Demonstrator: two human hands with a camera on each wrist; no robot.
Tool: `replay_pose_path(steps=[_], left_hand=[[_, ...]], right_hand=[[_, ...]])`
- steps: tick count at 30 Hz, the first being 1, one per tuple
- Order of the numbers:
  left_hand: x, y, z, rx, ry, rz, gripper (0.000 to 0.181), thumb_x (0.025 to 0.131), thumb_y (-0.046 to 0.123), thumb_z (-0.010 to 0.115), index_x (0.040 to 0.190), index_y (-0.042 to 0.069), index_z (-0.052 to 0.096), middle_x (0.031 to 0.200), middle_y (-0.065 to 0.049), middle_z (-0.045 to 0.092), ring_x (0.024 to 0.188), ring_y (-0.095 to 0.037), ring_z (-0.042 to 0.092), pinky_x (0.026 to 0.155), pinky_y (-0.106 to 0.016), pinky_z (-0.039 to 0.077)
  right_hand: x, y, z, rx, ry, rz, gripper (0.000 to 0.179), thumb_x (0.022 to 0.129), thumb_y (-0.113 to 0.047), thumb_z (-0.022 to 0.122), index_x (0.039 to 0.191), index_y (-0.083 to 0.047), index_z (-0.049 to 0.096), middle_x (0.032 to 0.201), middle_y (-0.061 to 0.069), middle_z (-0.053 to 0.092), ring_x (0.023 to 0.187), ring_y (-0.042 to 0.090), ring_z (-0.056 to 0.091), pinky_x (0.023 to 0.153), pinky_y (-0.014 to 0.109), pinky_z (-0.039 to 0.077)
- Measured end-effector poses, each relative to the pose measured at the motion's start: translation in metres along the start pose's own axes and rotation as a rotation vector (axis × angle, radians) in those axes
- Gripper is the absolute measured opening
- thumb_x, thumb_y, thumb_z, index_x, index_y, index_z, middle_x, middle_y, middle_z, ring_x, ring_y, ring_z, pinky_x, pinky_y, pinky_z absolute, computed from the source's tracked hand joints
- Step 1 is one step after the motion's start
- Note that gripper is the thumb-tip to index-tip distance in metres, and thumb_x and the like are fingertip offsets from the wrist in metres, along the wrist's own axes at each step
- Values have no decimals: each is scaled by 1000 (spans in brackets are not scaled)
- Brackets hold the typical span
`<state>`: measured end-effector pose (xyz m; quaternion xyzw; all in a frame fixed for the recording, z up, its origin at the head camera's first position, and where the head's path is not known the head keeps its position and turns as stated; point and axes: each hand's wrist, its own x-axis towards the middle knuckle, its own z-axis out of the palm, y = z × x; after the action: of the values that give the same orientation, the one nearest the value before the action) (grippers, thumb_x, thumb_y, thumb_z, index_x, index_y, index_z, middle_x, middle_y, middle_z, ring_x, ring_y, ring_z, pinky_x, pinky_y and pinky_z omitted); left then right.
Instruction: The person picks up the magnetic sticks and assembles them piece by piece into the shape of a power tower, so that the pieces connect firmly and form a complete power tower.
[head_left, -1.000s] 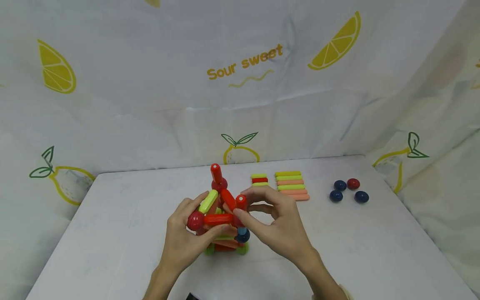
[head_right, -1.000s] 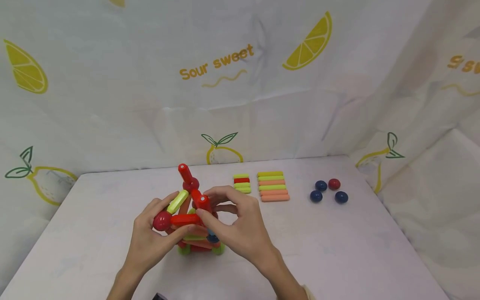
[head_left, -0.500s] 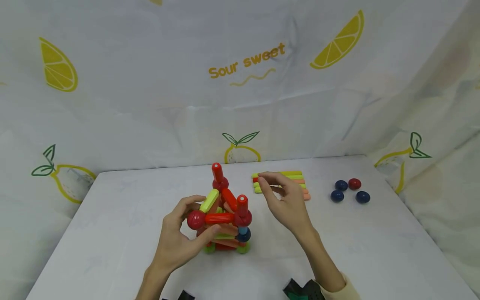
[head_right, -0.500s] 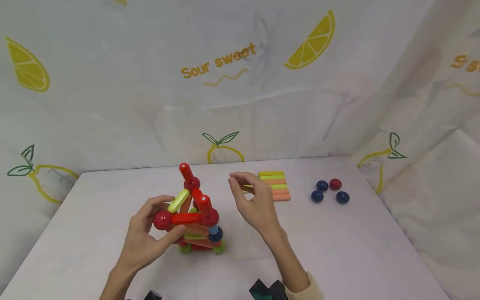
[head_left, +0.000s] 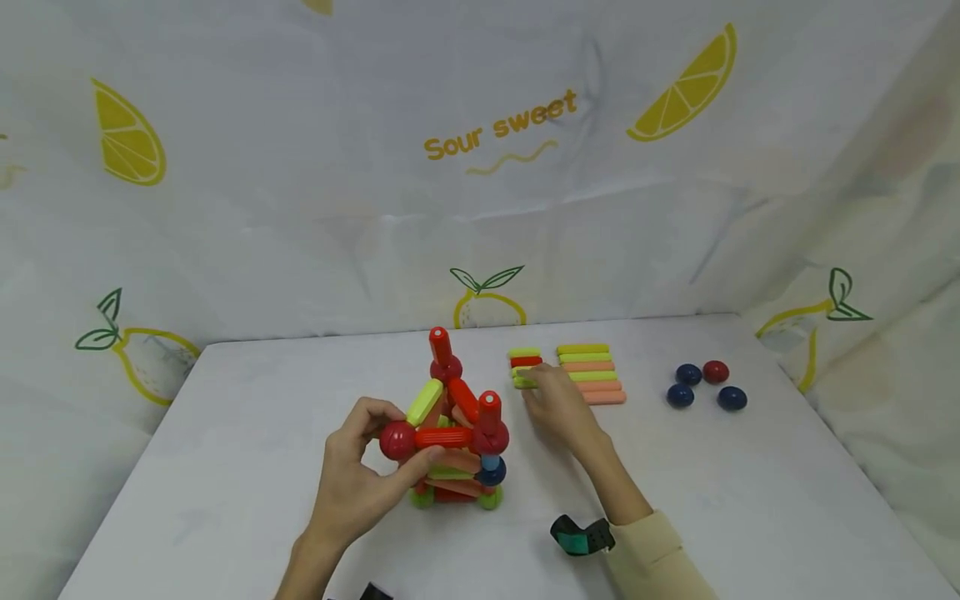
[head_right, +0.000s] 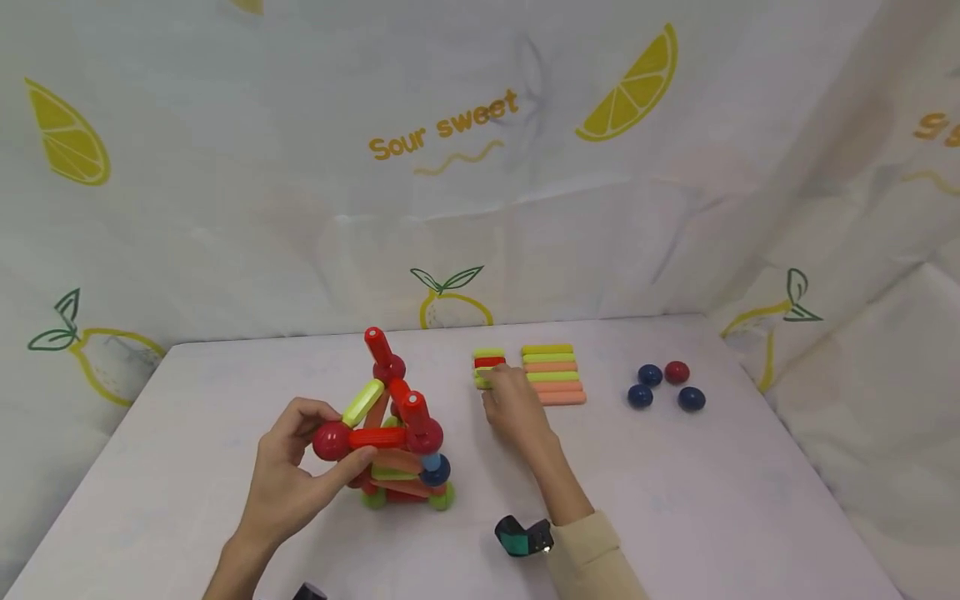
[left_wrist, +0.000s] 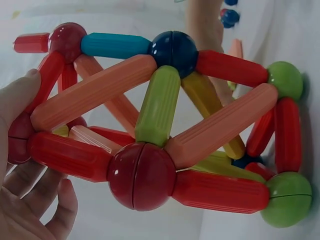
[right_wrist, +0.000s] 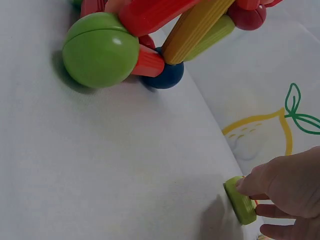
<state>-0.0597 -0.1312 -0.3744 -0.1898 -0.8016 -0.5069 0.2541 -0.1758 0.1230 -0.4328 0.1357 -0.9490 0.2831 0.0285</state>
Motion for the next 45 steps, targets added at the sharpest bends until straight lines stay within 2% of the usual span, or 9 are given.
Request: replay_pose_path(steps=[7, 9, 14, 20, 23, 27, 35, 40, 45], left_hand=[[-3, 5, 9, 14, 35, -23, 47, 69, 5, 92, 101, 7, 57, 79, 4, 69, 71, -5, 64, 67, -20, 55], [-4, 5, 13, 13, 49, 5, 47, 69, 7, 93, 100, 6, 58, 77, 3, 70, 69, -6, 64, 65, -20, 55], [-5, 2, 14, 6, 42, 64, 48, 68, 7, 92, 102, 5, 58, 81, -1, 71, 71, -8, 66, 65, -20, 56], [-6, 1, 12, -13, 17, 58, 43, 71, 3, 87, 104, 5, 59, 87, -2, 71, 74, -8, 68, 67, -22, 58], [-5, 1, 12, -21, 12, 46, 41, 73, 2, 85, 105, 5, 60, 89, -3, 73, 74, -8, 68, 65, -23, 58], [-3, 2, 12, -14, -8, 23, 40, 76, 2, 84, 109, 5, 60, 92, -2, 74, 76, -7, 67, 65, -25, 58], [1, 2, 9, -27, -38, 4, 38, 80, 0, 81, 110, 5, 59, 92, -2, 75, 75, -5, 66, 65, -24, 56], [2, 3, 9, -40, -43, -1, 36, 80, -1, 80, 109, 4, 59, 91, -2, 75, 74, -5, 65, 64, -23, 55], [2, 4, 9, -47, -45, -12, 36, 80, -2, 80, 109, 3, 59, 91, -3, 74, 72, -6, 63, 63, -24, 54]], right_hand=[[-4, 4, 3, -72, 5, 6, 27, 89, 0, 73, 116, -1, 76, 99, 12, 70, 92, 24, 56, 82, 35, 52], [-5, 5, 2, -73, -6, 8, 26, 88, 1, 73, 113, 0, 77, 94, 12, 67, 89, 23, 52, 79, 34, 48], [-10, 6, -1, -66, -56, 40, 17, 86, -3, 78, 104, -3, 78, 95, 9, 67, 94, 23, 54, 85, 38, 53], [-15, 6, -4, -28, -64, 60, 19, 87, -5, 79, 106, -5, 77, 98, 10, 71, 94, 23, 57, 84, 39, 55], [-18, 2, -11, 58, -7, 31, 24, 88, -7, 78, 112, -4, 74, 100, 11, 70, 94, 23, 61, 85, 40, 58], [-24, -16, -37, 268, 173, -33, 31, 89, -9, 78, 118, -1, 70, 102, 14, 71, 93, 25, 67, 86, 42, 62], [-54, -77, -104, 701, 537, -229, 31, 85, 8, 75, 115, 7, 66, 105, 4, 70, 95, 11, 69, 87, 16, 58], [-74, -109, -124, 865, 579, -415, 29, 81, 19, 70, 109, 15, 64, 101, -1, 71, 90, 13, 70, 86, 21, 60], [-84, -129, -126, 817, 511, -454, 34, 80, 18, 73, 112, 8, 67, 103, 7, 72, 90, 15, 70, 87, 25, 61]])
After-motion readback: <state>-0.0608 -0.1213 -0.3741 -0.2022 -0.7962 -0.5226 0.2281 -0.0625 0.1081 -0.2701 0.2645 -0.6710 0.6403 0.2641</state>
